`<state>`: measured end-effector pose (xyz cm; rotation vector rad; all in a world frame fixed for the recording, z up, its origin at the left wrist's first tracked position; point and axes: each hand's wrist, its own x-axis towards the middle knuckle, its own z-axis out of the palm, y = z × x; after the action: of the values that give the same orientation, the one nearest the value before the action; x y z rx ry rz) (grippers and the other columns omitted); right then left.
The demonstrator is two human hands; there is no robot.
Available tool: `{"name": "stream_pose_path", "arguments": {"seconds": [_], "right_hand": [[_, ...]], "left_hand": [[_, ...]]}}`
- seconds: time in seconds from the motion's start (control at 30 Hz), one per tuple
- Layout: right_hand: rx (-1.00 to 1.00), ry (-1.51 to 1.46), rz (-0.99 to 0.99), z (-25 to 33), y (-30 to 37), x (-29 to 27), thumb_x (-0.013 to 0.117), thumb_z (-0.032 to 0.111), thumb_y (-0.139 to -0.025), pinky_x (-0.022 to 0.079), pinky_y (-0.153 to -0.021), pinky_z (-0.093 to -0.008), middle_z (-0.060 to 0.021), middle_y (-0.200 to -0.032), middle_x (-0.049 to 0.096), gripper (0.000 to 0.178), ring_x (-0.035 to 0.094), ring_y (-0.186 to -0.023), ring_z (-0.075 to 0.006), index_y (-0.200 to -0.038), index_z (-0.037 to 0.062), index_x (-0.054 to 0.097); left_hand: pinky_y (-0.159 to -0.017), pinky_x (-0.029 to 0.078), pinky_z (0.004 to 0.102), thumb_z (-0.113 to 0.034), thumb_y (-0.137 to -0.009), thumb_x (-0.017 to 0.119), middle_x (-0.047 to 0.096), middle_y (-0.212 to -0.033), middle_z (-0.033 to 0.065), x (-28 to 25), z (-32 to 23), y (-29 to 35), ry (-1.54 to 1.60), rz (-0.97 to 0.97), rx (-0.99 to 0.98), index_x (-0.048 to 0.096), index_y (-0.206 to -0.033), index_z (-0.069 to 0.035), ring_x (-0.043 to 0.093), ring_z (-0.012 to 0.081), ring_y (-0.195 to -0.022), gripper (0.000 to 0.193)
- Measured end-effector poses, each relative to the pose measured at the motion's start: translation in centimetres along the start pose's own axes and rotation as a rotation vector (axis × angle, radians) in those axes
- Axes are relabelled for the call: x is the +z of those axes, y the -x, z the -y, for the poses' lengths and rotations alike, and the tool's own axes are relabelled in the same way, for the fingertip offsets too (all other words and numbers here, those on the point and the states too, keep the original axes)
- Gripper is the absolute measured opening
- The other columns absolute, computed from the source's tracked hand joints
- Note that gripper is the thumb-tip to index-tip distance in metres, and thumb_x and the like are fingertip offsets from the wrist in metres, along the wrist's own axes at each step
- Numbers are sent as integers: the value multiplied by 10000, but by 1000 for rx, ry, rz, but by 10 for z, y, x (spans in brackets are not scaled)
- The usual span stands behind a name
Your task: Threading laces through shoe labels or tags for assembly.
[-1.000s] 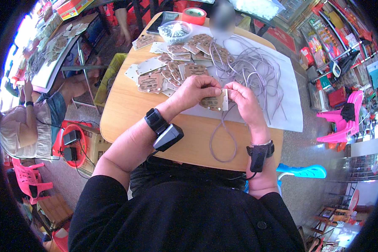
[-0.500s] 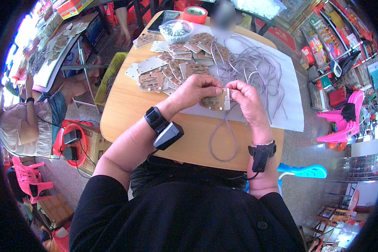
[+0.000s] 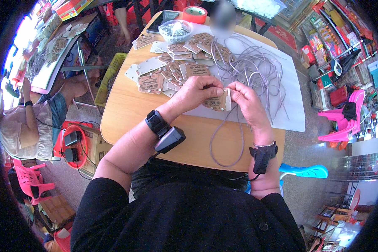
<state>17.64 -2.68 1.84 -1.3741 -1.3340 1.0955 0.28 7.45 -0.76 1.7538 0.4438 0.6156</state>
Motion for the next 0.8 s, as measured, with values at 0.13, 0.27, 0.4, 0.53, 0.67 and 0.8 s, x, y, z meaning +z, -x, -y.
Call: {"name": "stream_pose_path", "arguments": {"seconds": [0.13, 0.27, 0.4, 0.53, 0.67, 0.8], "right_hand": [[-36, -123, 8, 0, 0, -2, 512, 75, -891, 416, -747, -200, 31, -855, 580, 133, 504, -809, -44, -968, 5, 595], [-40, -106, -30, -4, -1, -2, 530, 81, -889, 420, -732, -201, 36, -859, 581, 130, 500, -801, -34, -972, 7, 596], [-70, -25, -60, -3, 0, 0, 526, 105, -899, 425, -722, -212, 25, -853, 587, 145, 507, -795, -46, -979, 5, 593], [-37, 42, -29, -4, 0, 1, 494, 139, -919, 424, -704, -231, -5, -826, 587, 180, 513, -776, -74, -983, -6, 579], [-18, 102, 17, -3, 0, -1, 479, 167, -929, 412, -667, -252, -21, -784, 578, 206, 503, -745, -84, -985, -11, 568], [-63, 142, -2, -2, 0, -1, 476, 175, -931, 403, -651, -259, -25, -761, 571, 207, 496, -729, -87, -975, -4, 570]], "left_hand": [[-662, 449, 220, -189, -877, 640, 601, -815, -31, 0, -1, 0, 122, 4, -85, 639, -961, -25, 531, 45, -757, 184], [-666, 448, 218, -184, -878, 640, 602, -820, -32, -2, -1, -1, 149, 37, -137, 639, -963, -27, 529, 42, -759, 179], [-673, 448, 221, -176, -876, 640, 600, -814, -32, -3, 1, -1, 100, 45, -106, 637, -967, -24, 526, 45, -760, 178], [-683, 450, 232, -171, -869, 644, 595, -811, -24, -3, 0, -1, -9, 41, -25, 635, -970, -18, 523, 54, -759, 184], [-691, 452, 250, -170, -860, 650, 592, -804, -10, -2, -1, -1, 7, 20, -33, 639, -957, -21, 525, 66, -770, 178], [-693, 453, 258, -166, -856, 653, 592, -799, -5, -1, -3, 1, -25, 11, -2, 641, -950, -21, 524, 72, -770, 173]]}}
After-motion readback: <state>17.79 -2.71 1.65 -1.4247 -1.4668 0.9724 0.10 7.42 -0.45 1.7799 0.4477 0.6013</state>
